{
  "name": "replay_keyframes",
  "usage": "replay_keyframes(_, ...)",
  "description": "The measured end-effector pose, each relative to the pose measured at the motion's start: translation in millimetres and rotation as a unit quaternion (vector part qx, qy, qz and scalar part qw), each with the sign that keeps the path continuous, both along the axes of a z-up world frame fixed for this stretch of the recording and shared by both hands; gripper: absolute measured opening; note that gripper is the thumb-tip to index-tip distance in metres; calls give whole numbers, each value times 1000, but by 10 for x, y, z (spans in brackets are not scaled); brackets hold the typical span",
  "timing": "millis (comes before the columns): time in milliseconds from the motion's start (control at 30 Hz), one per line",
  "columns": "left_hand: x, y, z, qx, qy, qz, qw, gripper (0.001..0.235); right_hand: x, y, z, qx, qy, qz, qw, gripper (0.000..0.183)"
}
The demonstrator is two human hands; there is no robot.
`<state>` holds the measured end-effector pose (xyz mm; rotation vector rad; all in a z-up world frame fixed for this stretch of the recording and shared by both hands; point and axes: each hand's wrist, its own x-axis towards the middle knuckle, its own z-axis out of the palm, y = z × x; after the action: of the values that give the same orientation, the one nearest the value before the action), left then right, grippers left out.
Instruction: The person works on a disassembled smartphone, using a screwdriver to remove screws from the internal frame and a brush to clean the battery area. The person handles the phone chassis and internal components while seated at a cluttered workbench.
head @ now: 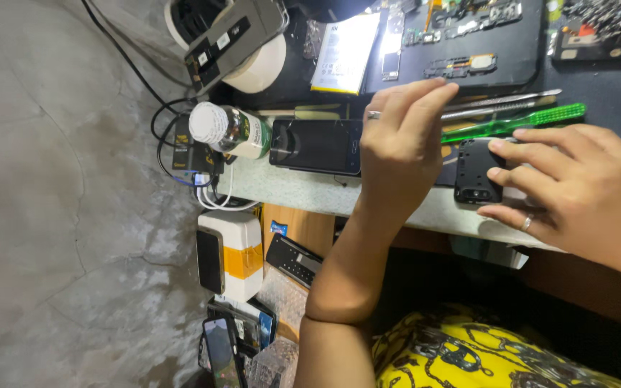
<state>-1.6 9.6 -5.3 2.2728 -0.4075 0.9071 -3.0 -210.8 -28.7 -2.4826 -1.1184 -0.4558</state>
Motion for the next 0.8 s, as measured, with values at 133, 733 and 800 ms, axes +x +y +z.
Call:
replay_keyframes(133, 46, -134, -6, -65, -44, -8, 997, 27, -5, -11, 39, 8, 5, 3, 1000, 36)
replay_keyframes(733, -49, 20, -229, -453, -9, -63, 889, 21, -2, -85, -84, 39, 10, 7, 999, 35)
replay_keyframes(800, -96, 168, -152, -510, -34, -57, 858, 21, 26, -99, -134, 41, 14, 5, 999, 35)
